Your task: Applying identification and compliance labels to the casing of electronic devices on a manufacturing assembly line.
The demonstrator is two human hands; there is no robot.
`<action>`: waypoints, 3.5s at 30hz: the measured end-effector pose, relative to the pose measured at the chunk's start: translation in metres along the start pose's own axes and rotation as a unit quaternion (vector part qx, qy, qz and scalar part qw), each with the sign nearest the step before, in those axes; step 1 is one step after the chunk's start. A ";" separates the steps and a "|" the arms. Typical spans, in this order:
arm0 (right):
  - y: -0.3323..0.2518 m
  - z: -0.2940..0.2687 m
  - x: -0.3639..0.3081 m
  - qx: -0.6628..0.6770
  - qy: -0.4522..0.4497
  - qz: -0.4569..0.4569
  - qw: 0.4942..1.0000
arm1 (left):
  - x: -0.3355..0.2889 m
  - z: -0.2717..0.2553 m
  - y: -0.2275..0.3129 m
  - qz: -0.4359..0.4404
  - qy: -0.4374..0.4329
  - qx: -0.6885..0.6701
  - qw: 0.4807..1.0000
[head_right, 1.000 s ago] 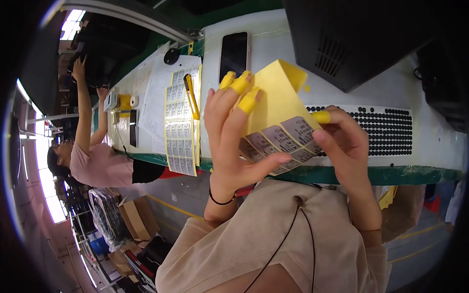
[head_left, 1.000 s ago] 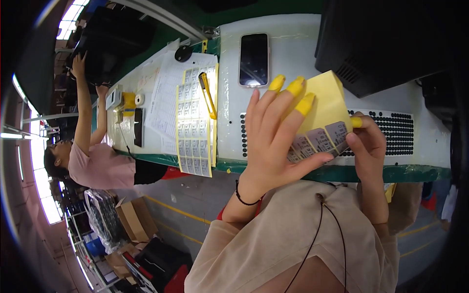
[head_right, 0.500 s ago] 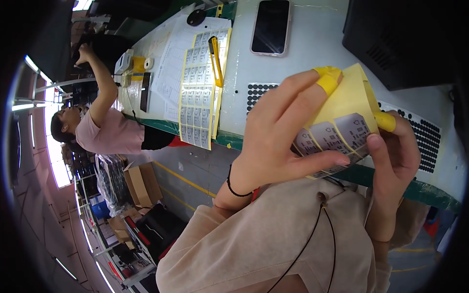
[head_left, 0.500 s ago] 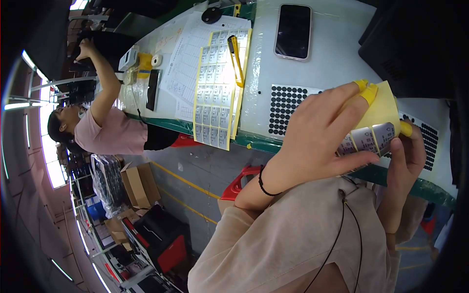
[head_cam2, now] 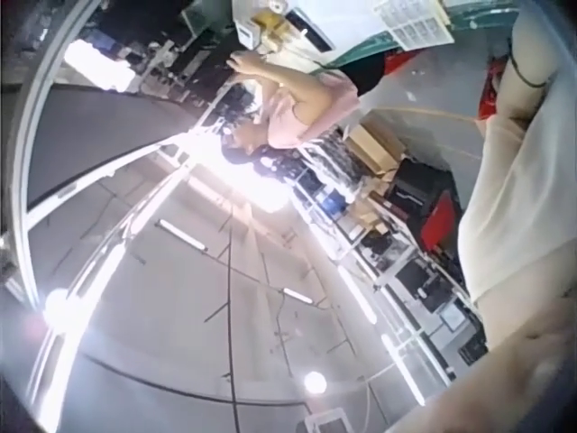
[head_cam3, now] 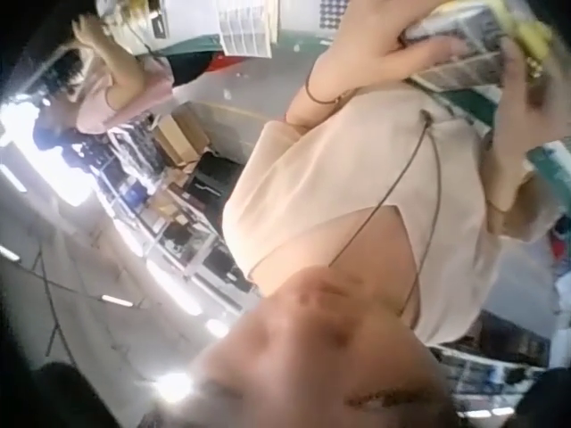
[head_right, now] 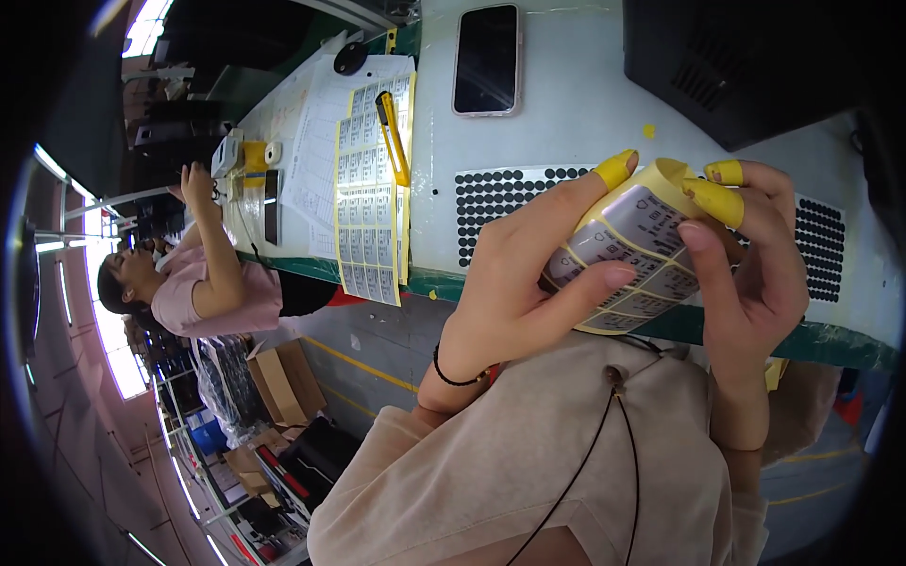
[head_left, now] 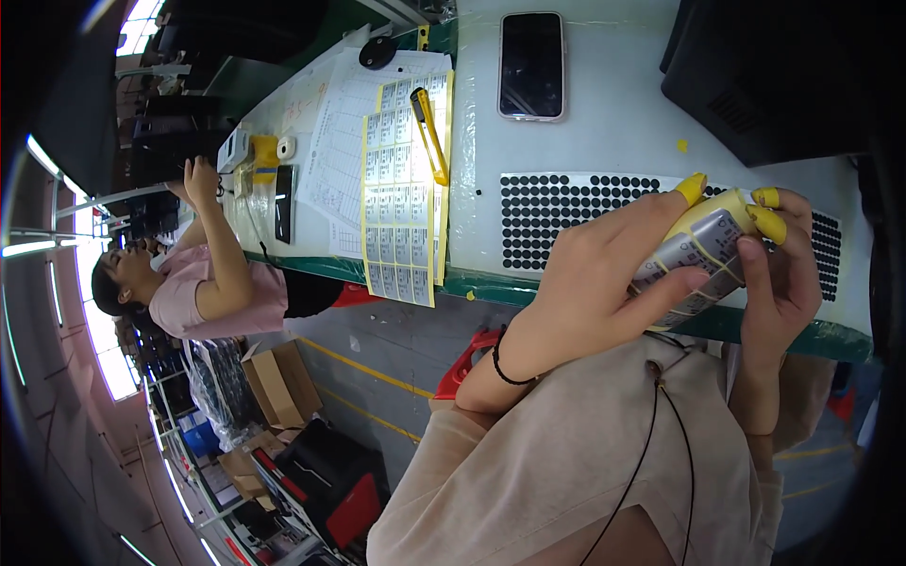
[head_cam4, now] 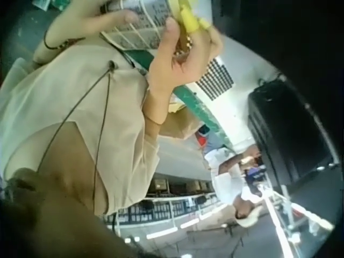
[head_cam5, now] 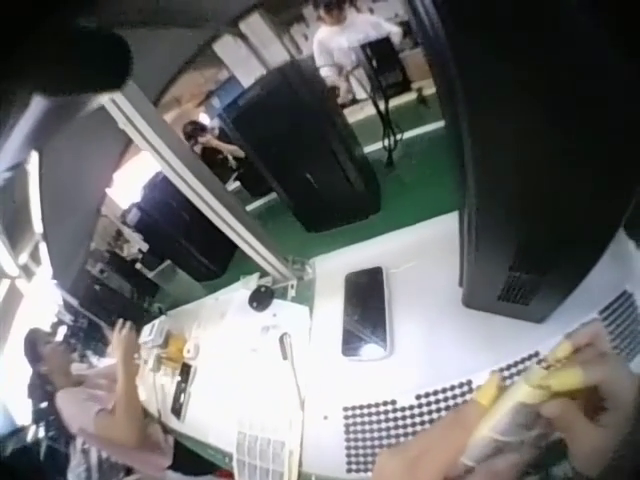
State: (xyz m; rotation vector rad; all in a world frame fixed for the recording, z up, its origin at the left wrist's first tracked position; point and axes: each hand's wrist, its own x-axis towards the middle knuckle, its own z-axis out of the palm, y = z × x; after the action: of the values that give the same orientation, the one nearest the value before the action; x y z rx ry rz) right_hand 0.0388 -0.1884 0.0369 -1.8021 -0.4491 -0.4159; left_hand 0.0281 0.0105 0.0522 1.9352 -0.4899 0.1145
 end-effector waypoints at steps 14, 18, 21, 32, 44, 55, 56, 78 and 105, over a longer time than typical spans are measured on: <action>0.003 -0.009 0.023 -0.050 -0.019 -0.034 0.998 | 0.001 0.001 -0.001 -0.127 -0.053 -0.098 0.986; 0.004 -0.016 0.026 -0.005 -0.055 -0.023 0.998 | 0.001 0.008 0.001 -0.138 -0.033 -0.070 0.987; 0.003 -0.026 0.030 -0.009 -0.096 0.005 0.995 | 0.005 0.014 0.007 -0.112 -0.040 -0.027 0.993; 0.001 -0.046 0.042 0.059 -0.039 0.060 0.996 | 0.024 0.018 0.009 -0.089 -0.033 -0.042 0.995; -0.003 -0.048 0.045 0.073 -0.017 0.064 0.995 | 0.035 0.000 0.014 -0.130 -0.099 -0.075 0.984; -0.001 -0.039 0.039 0.104 -0.006 0.057 0.993 | 0.019 0.005 -0.015 -0.127 0.066 -0.200 0.969; 0.001 -0.039 0.038 0.103 -0.006 0.059 0.993 | 0.020 0.004 -0.014 -0.118 0.060 -0.189 0.973; 0.020 -0.032 0.045 -0.093 -0.003 -0.157 0.983 | 0.022 0.009 0.002 -0.207 0.048 -0.260 0.942; -0.066 -0.092 0.230 0.410 0.196 -0.199 0.868 | 0.237 -0.038 0.076 0.256 0.150 -0.205 0.933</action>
State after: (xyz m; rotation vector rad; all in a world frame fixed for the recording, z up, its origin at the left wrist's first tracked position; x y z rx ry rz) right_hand 0.1994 -0.2400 0.2299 -0.7630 -0.5946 -0.7286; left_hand 0.2194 -0.0476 0.2049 1.3161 -0.7370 0.5878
